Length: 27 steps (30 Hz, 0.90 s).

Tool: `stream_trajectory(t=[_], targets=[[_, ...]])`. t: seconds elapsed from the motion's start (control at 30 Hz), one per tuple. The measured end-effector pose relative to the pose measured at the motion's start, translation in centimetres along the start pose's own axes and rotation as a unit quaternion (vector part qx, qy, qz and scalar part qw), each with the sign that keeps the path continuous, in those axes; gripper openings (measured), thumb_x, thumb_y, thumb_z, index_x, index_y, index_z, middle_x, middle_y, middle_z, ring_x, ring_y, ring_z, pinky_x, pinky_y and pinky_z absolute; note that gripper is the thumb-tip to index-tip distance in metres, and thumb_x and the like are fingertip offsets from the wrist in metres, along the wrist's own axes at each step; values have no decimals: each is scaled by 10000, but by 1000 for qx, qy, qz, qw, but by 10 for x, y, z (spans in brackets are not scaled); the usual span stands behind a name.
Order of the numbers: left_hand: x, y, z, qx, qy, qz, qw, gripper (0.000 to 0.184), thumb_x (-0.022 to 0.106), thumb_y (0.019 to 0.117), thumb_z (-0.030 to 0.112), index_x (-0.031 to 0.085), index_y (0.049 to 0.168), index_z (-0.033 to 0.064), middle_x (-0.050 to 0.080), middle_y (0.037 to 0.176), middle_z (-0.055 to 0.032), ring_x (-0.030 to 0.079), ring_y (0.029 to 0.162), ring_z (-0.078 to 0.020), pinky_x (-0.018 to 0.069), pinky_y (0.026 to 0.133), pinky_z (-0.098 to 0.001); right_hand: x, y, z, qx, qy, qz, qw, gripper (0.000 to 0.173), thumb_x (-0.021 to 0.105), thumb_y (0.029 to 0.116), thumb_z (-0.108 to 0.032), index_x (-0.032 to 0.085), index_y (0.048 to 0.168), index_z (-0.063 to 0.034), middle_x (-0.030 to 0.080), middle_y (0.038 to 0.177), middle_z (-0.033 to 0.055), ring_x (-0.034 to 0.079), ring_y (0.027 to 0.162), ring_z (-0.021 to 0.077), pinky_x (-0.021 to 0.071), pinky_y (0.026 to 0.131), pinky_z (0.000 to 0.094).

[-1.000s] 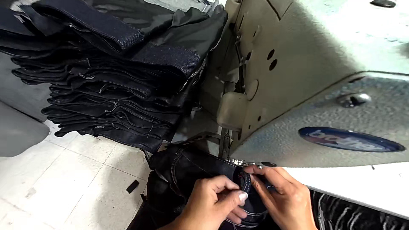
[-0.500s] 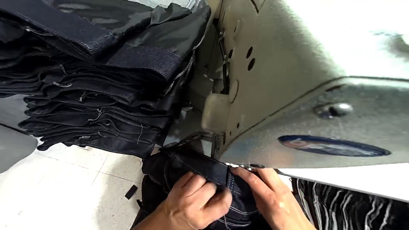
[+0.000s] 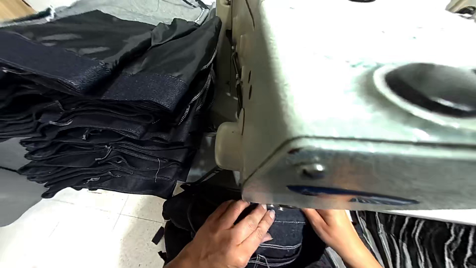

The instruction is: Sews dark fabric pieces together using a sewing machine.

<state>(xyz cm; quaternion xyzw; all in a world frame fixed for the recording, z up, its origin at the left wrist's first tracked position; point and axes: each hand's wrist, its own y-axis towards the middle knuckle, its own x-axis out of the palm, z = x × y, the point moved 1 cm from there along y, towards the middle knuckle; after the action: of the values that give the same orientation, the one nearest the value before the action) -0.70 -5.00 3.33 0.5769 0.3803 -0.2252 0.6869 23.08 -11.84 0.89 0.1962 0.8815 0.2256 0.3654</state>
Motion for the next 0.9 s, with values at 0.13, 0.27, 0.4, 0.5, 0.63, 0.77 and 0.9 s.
stream_trajectory(t=[0.13,0.27,0.4,0.5,0.63,0.77,0.9], targets=[[-7,4,2,-5,-7,-12,1000,291,549,1056,332,740,1219,186,738,1215,17,648,1149,-170,493,985,-278,-4,-3,0,0,16,-19,1000,400,505,1059,-427,651,892,-94,675,786,24,628,849,-35,477,800,127],[-9,2,3,-3,-15,-29,999,289,559,1054,314,745,1225,175,743,1220,7,649,1178,-177,482,1014,-285,-6,-5,-2,-8,11,-28,1000,396,512,1056,-423,647,900,-85,660,747,45,628,783,31,470,759,183],[-6,-1,2,0,-6,-24,1000,290,558,1055,329,745,1225,186,743,1220,17,647,1185,-165,483,1014,-279,-8,-1,-6,-16,14,-39,999,376,514,1060,-401,626,892,-84,640,723,45,616,748,45,457,748,190],[-8,-4,-6,-14,-57,-18,998,277,577,1045,345,745,1211,200,739,1223,32,636,1191,-136,474,1018,-252,-7,2,-9,-28,-3,-40,999,386,515,1053,-418,630,883,-92,644,722,45,621,758,51,463,747,185],[-17,-7,-31,-51,-256,3,965,227,608,1034,285,765,1067,124,762,1105,-14,650,1185,-127,485,1056,-249,-8,4,-5,-29,5,-55,998,398,494,1063,-413,647,893,-88,657,744,43,623,772,50,466,763,200],[-27,-10,-58,-114,-278,23,954,243,595,1042,303,755,1003,124,760,991,24,681,1044,-35,536,947,-195,-12,4,-4,-29,-3,-75,997,411,464,1073,-439,651,920,-107,661,771,34,630,781,66,482,750,231],[-29,-13,-76,-146,-263,6,954,240,612,1027,299,773,972,131,761,923,37,690,960,7,543,905,-164,-18,-2,0,-5,-18,-70,997,429,472,1066,-449,688,901,-118,681,780,19,640,779,61,486,733,257]])
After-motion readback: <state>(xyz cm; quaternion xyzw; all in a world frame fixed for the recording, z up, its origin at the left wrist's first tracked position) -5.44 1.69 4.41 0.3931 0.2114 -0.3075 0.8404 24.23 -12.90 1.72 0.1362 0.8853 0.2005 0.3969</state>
